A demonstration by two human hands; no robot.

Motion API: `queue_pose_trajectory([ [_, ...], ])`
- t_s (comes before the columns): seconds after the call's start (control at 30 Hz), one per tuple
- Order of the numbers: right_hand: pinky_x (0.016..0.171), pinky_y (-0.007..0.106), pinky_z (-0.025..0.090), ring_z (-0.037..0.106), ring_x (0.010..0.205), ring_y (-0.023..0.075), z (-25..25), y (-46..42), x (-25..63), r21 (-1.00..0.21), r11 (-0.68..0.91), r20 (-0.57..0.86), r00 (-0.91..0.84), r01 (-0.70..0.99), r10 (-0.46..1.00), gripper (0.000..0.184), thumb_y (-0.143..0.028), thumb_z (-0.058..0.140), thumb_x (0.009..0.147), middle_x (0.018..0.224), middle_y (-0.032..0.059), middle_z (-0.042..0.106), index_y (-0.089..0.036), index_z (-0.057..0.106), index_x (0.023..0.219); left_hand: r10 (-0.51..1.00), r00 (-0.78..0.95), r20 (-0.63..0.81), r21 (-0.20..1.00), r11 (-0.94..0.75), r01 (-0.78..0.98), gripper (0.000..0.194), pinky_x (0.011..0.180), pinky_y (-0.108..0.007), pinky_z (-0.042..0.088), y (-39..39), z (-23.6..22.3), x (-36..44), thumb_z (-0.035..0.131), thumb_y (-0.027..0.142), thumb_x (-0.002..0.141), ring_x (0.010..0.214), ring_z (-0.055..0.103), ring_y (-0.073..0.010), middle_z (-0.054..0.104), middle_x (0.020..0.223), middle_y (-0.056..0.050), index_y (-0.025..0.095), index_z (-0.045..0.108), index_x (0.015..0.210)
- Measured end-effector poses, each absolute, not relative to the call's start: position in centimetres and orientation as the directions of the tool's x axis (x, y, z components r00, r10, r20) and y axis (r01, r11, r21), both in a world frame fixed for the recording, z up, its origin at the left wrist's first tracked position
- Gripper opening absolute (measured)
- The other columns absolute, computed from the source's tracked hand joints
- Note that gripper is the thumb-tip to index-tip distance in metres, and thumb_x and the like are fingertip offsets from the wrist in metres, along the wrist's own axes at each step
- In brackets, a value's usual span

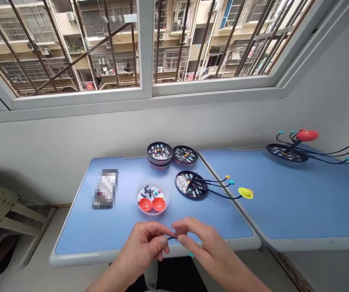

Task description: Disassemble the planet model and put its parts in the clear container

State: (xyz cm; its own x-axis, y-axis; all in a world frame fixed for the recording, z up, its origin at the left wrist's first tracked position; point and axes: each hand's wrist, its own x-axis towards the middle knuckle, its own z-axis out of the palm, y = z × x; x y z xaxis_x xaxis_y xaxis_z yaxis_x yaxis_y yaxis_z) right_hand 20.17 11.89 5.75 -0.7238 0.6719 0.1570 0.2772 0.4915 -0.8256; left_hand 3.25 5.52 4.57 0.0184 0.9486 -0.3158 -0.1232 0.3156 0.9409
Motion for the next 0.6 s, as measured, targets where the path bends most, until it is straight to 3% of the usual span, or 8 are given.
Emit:
queue_pose_trajectory([
  [0.07,0.055,0.023,0.043,0.056,0.055,0.0124,5.3,12.1,19.1,-0.928,0.171,-0.175,-0.791,0.331,0.586,0.014,-0.023,0.044,0.085,0.058,-0.0021,0.061,-0.019,0.052,0.074,0.956,0.069,-0.286,0.953,0.291,-0.082,0.037,0.042,-0.017,0.031,5.2,4.6,3.0,0.058,0.045,0.072,0.046,0.044,-0.0058,0.052,0.058,0.002,0.011,0.058,0.088],
  [0.13,0.049,0.021,0.035,0.047,0.045,0.0095,5.0,12.0,18.5,-0.945,0.009,-0.276,-0.807,0.328,0.523,0.015,-0.024,0.043,0.084,0.048,-0.0051,0.055,-0.019,0.048,0.071,0.943,0.099,-0.318,0.947,0.322,-0.026,0.038,0.041,-0.018,0.033,4.7,4.6,2.6,0.055,0.045,0.074,0.048,0.048,-0.0081,0.053,0.061,0.002,0.013,0.054,0.094],
  [0.23,0.046,0.021,0.028,0.041,0.044,0.0087,4.6,11.8,18.4,-0.947,-0.025,-0.285,-0.801,0.32,0.526,0.017,-0.029,0.042,0.084,0.046,-0.0052,0.054,-0.018,0.047,0.072,0.896,0.126,-0.427,0.902,0.412,0.126,0.033,0.04,-0.018,0.033,3.9,4.6,1.9,0.054,0.041,0.075,0.047,0.048,-0.0085,0.054,0.061,0.002,0.014,0.055,0.092],
  [0.37,0.046,0.02,0.028,0.036,0.041,0.0083,4.3,11.2,18.8,-0.928,-0.023,-0.335,-0.803,0.373,0.493,0.017,-0.029,0.039,0.085,0.044,-0.0064,0.051,-0.019,0.047,0.073,0.872,0.062,-0.486,0.842,0.448,0.303,0.023,0.041,-0.018,0.03,3.4,5.0,2.2,0.048,0.033,0.077,0.04,0.035,-0.005,0.05,0.051,0.004,0.013,0.059,0.075],
  [0.6,0.046,0.021,0.027,0.031,0.038,0.0074,4.0,9.5,20.4,-0.914,-0.091,-0.385,-0.776,0.395,0.499,0.022,-0.034,0.04,0.083,0.039,-0.0095,0.039,-0.021,0.039,0.065,0.819,0.107,-0.563,0.817,0.532,0.223,0.019,0.039,-0.017,0.025,2.0,4.3,2.6,0.052,0.032,0.071,0.039,0.036,-0.0055,0.046,0.045,0.005,0.016,0.052,0.063],
])
